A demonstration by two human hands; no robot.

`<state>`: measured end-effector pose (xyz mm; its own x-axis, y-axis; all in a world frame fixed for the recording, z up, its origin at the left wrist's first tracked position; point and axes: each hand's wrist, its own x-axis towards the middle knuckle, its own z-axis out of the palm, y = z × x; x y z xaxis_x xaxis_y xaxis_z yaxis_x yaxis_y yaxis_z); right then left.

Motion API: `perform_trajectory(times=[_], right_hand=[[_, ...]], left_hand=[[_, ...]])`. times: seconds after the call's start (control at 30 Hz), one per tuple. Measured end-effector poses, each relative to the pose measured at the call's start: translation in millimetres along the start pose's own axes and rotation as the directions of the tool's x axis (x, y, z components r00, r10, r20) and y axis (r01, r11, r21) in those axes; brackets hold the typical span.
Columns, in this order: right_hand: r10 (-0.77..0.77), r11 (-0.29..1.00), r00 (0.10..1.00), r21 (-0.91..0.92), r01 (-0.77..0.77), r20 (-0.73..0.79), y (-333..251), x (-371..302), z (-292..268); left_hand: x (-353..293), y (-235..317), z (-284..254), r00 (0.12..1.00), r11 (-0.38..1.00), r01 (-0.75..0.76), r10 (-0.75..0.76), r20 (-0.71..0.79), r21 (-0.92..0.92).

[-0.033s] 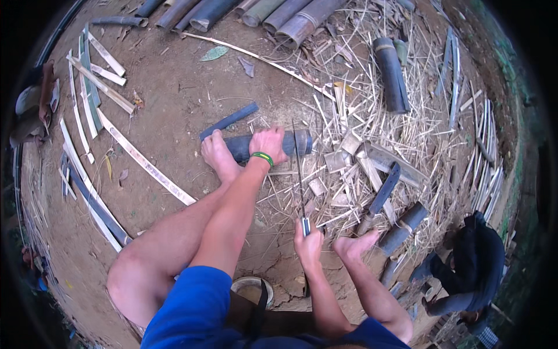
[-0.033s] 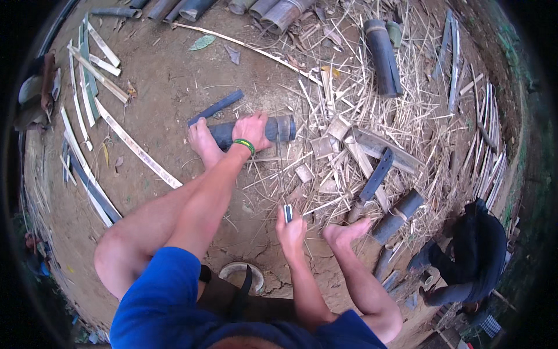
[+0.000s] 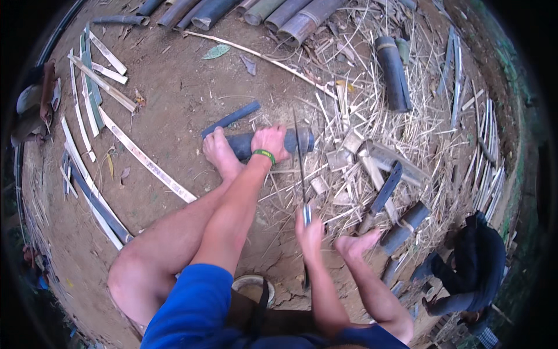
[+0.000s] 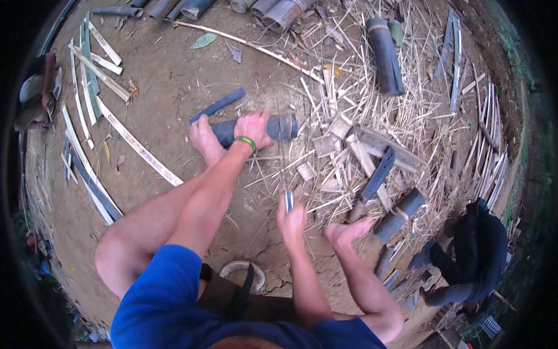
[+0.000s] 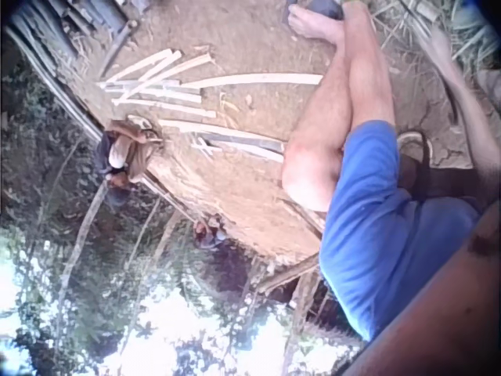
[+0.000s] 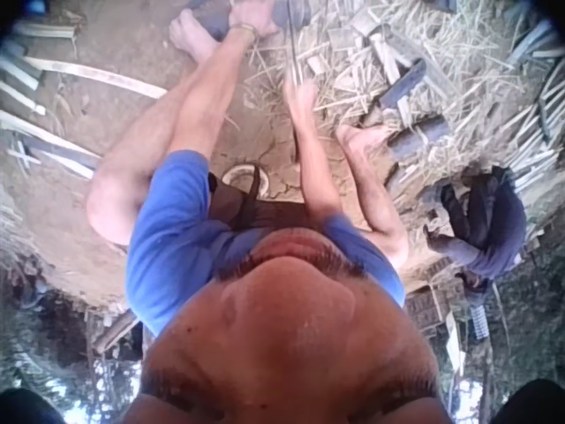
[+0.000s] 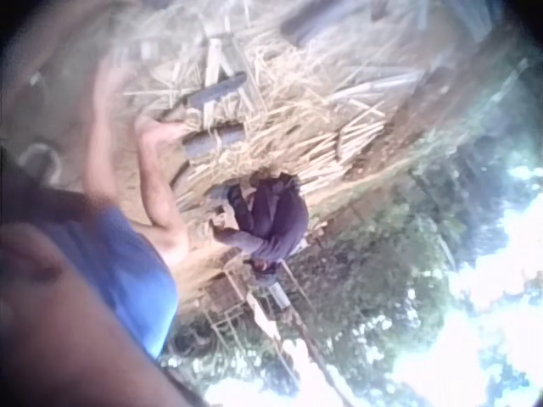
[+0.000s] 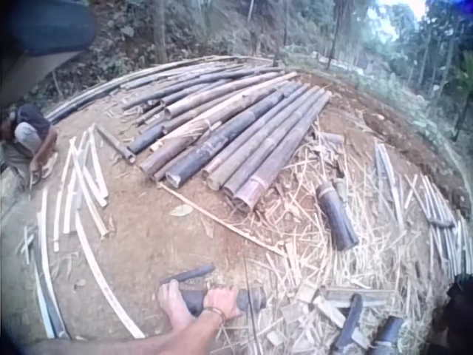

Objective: The person sits on the ground and uses a knife to split a bamboo pole into smaller strips. They hold the bamboo with their feet and hands, then use a machete to chop the bamboo into shorter pieces. The person also uses a saw to cut the bamboo.

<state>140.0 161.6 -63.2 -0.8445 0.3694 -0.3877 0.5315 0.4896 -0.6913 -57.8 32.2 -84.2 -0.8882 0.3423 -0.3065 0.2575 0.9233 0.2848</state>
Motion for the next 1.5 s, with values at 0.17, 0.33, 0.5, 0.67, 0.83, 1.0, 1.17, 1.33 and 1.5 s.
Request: perform_trajectory(times=[0.17, 0.33, 0.5, 0.67, 0.83, 1.0, 1.17, 1.33, 1.5], right_hand=[[-0.053, 0.998, 0.998, -0.033, 0.054, 0.027, -26, -5, -20], [-0.092, 0.993, 0.989, -0.082, 0.082, -0.118, -6, -6, 9], [-0.019, 0.996, 1.000, -0.091, 0.017, -0.020, -18, -7, -4], [-0.008, 0.999, 0.998, -0.049, 0.005, -0.069, -4, -10, 8], [-0.044, 0.998, 0.999, -0.044, 0.043, -0.024, -22, 11, 0], [0.049, 0.999, 0.996, -0.009, -0.049, -0.072, 1, -4, 15], [-0.065, 0.994, 0.997, -0.092, 0.061, -0.039, -26, 29, 3], [-0.077, 0.997, 0.994, -0.017, 0.076, -0.081, 10, -28, 10], [-0.028, 0.996, 1.000, -0.080, 0.028, -0.005, -29, 26, 5]], left_hand=[[6, -1, -5, 0.999, 1.000, -0.006, 0.007, 0.042, -0.021], [1, 4, 4, 1.000, 0.999, -0.025, 0.025, -0.010, -0.024], [-8, -9, 7, 0.996, 1.000, -0.005, 0.007, 0.090, -0.022], [-10, 1, 9, 0.999, 1.000, -0.019, 0.020, 0.035, -0.024], [2, -6, -5, 0.998, 0.999, -0.012, 0.014, 0.056, -0.040], [2, 0, 0, 1.000, 1.000, -0.014, 0.013, -0.002, -0.024], [8, -6, -6, 0.996, 0.999, -0.004, 0.008, 0.086, -0.042], [-3, -6, 0, 1.000, 1.000, 0.003, -0.002, 0.027, -0.026], [2, -8, -2, 0.999, 0.999, -0.045, 0.045, 0.009, -0.029]])
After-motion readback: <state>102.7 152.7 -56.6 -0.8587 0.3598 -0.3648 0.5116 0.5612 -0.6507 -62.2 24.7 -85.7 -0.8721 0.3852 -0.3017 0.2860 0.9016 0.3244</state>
